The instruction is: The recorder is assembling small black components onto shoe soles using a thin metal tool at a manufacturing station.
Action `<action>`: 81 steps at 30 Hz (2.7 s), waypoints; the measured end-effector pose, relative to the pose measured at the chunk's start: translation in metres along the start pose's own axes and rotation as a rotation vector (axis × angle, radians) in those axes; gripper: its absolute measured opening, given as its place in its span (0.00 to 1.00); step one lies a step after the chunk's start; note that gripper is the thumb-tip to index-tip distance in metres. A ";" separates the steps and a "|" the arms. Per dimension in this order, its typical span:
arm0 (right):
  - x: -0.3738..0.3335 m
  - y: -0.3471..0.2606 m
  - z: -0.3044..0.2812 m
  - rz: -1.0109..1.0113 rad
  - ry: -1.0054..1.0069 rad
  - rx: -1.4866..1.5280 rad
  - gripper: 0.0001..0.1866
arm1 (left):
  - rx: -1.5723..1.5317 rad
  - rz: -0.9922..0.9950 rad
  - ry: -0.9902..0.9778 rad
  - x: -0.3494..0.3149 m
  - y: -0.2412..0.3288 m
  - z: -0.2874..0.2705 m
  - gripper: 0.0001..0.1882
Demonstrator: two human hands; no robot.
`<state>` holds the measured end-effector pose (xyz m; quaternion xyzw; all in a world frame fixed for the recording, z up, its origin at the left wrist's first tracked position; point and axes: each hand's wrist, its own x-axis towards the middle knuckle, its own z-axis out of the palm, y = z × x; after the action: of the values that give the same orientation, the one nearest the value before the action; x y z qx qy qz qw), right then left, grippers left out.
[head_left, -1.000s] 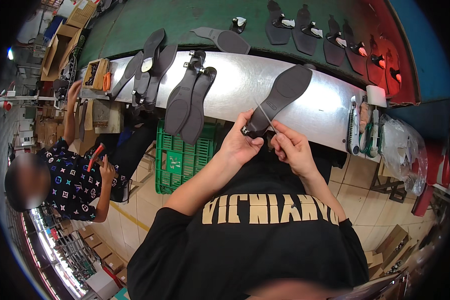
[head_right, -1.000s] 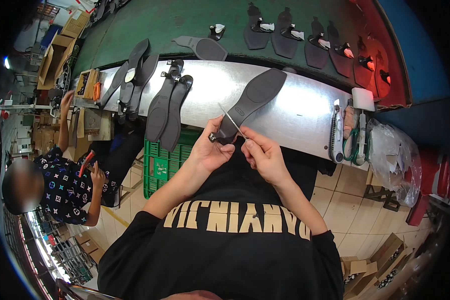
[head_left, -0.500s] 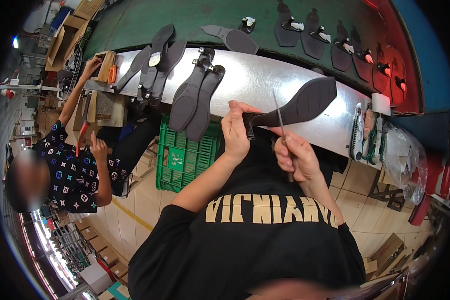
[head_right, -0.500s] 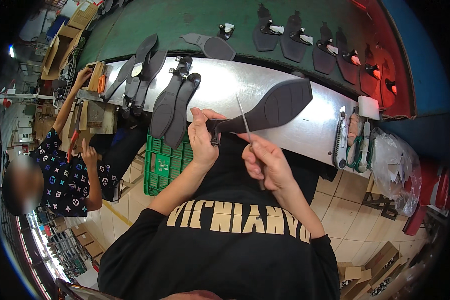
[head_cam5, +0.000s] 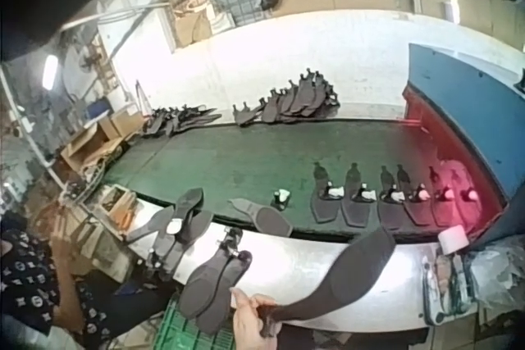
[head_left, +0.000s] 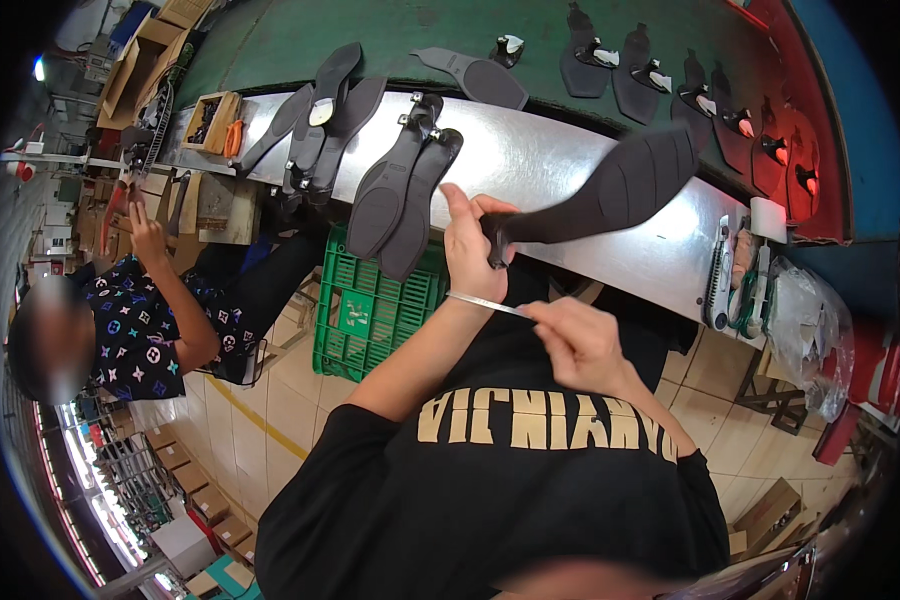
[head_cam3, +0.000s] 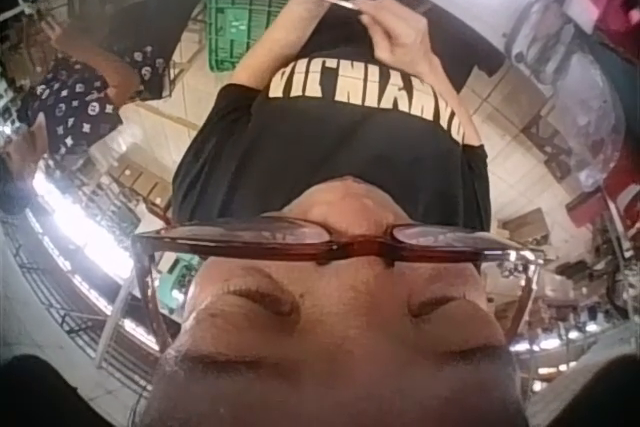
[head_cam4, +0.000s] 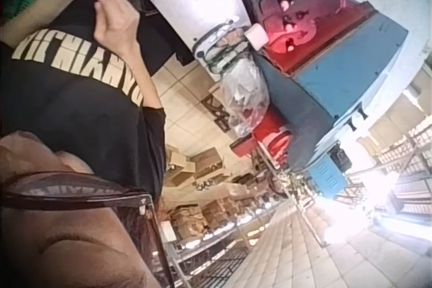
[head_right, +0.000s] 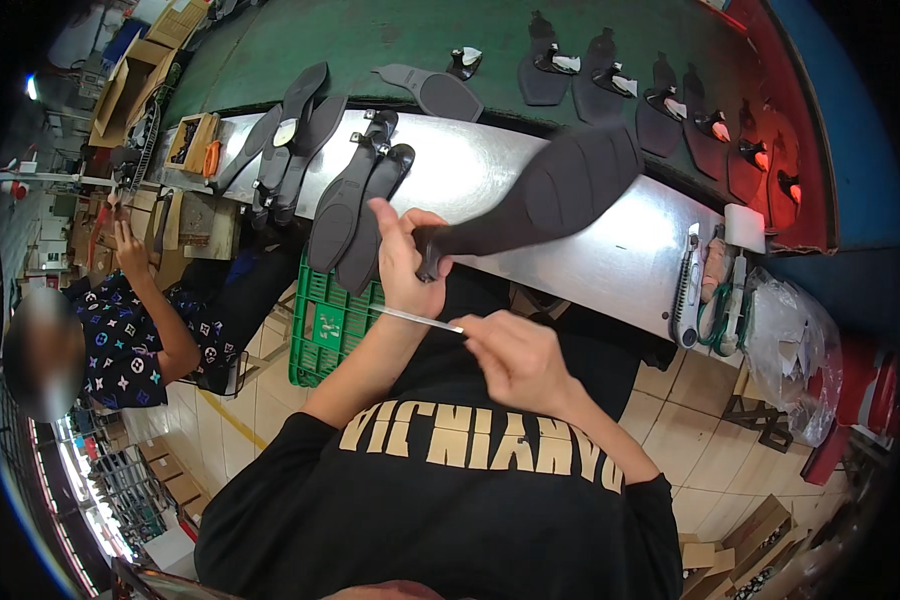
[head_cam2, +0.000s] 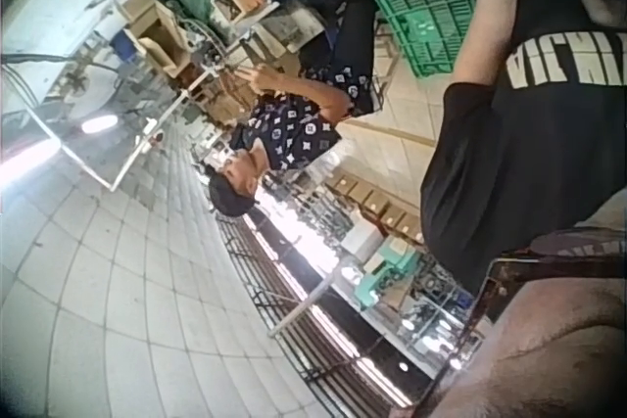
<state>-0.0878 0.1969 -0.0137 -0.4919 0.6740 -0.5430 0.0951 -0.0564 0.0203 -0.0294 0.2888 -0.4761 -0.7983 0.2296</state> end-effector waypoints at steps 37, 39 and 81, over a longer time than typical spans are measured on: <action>-0.031 0.049 -0.102 0.514 0.593 -0.210 0.08 | 1.152 -0.183 -0.637 0.077 0.218 -0.067 0.12; -0.034 0.066 -0.105 0.458 0.579 -0.272 0.08 | 1.429 -0.189 -0.657 0.095 0.236 -0.060 0.13; 0.333 0.183 0.069 0.143 0.046 -0.586 0.15 | -0.038 0.074 -0.150 0.275 0.158 -0.008 0.17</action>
<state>-0.3105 -0.1161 -0.0564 -0.4371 0.8369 -0.3283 -0.0285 -0.2367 -0.2305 0.0422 0.2059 -0.4873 -0.8174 0.2280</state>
